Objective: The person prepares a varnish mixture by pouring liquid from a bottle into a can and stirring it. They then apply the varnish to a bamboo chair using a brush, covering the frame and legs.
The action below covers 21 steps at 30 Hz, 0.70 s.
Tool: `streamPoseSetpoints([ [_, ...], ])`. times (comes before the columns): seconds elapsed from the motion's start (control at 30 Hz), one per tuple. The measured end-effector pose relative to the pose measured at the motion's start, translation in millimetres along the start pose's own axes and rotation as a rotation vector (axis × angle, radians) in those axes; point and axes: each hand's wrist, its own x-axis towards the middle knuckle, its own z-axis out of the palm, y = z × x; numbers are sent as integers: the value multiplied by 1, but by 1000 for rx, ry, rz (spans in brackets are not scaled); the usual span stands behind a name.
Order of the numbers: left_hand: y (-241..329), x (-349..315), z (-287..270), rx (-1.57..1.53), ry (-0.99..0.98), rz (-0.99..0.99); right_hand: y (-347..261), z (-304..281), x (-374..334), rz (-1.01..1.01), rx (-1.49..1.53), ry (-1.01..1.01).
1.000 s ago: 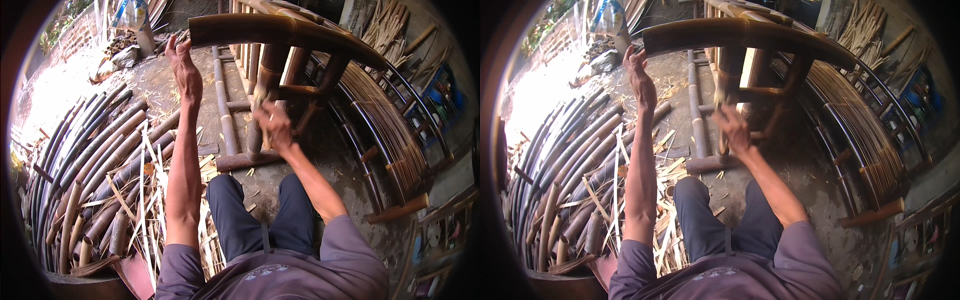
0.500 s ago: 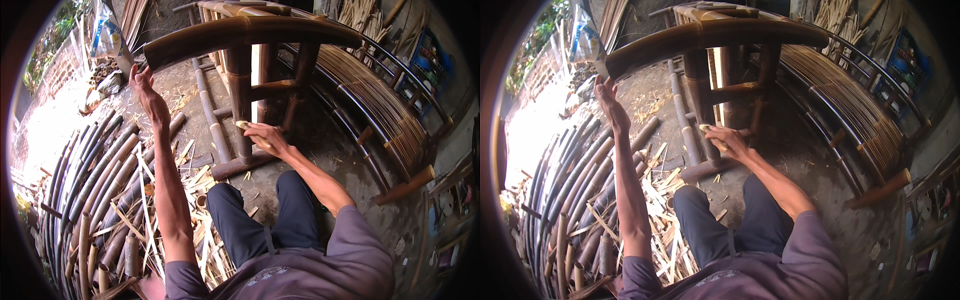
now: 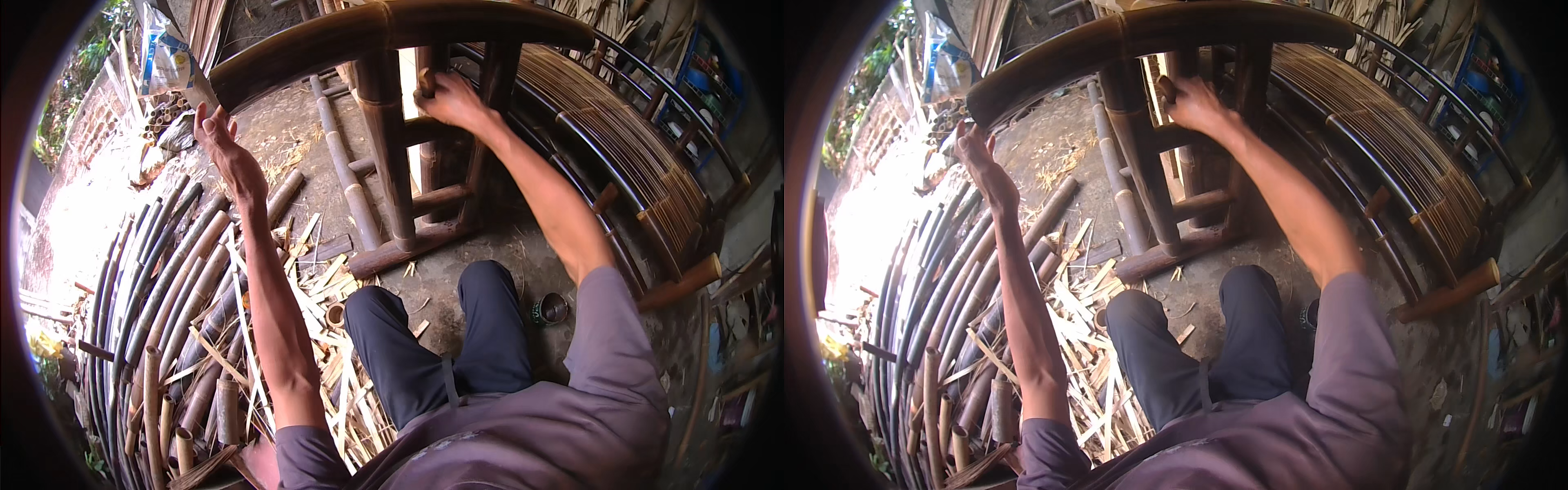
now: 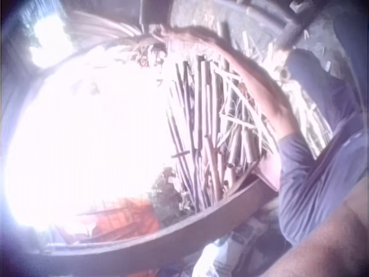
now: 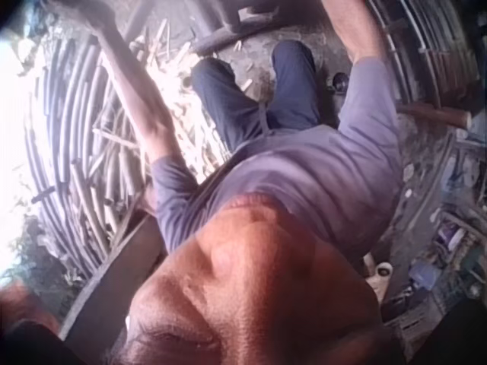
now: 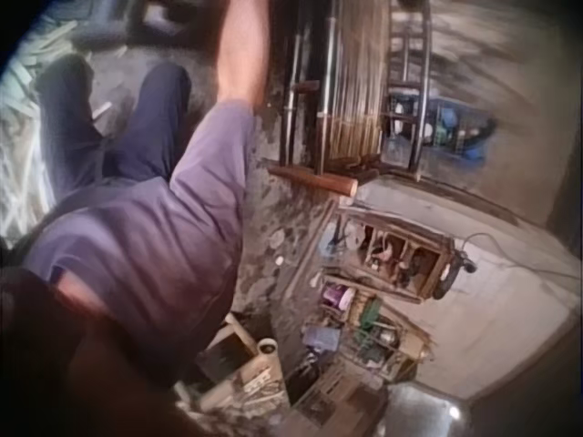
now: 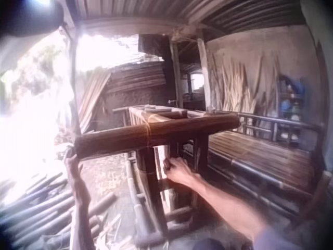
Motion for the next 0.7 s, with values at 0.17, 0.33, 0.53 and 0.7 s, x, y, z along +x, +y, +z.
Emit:
streamPoseSetpoints([
  [0.17, 3, 3, -8, -64, 14, -44, -41, -17, -57, 568, 1007, 78],
  [0.33, -10, 8, -8, -113, -35, -48, -1, -63, -167, 711, 719, 187],
  [0.53, -89, 37, -55, 231, -112, 322, -16, -187, -316, 1247, 612, 93],
  [0.7, -124, 62, -87, 740, -217, 701, -29, -208, -482, 1385, 420, -86],
])
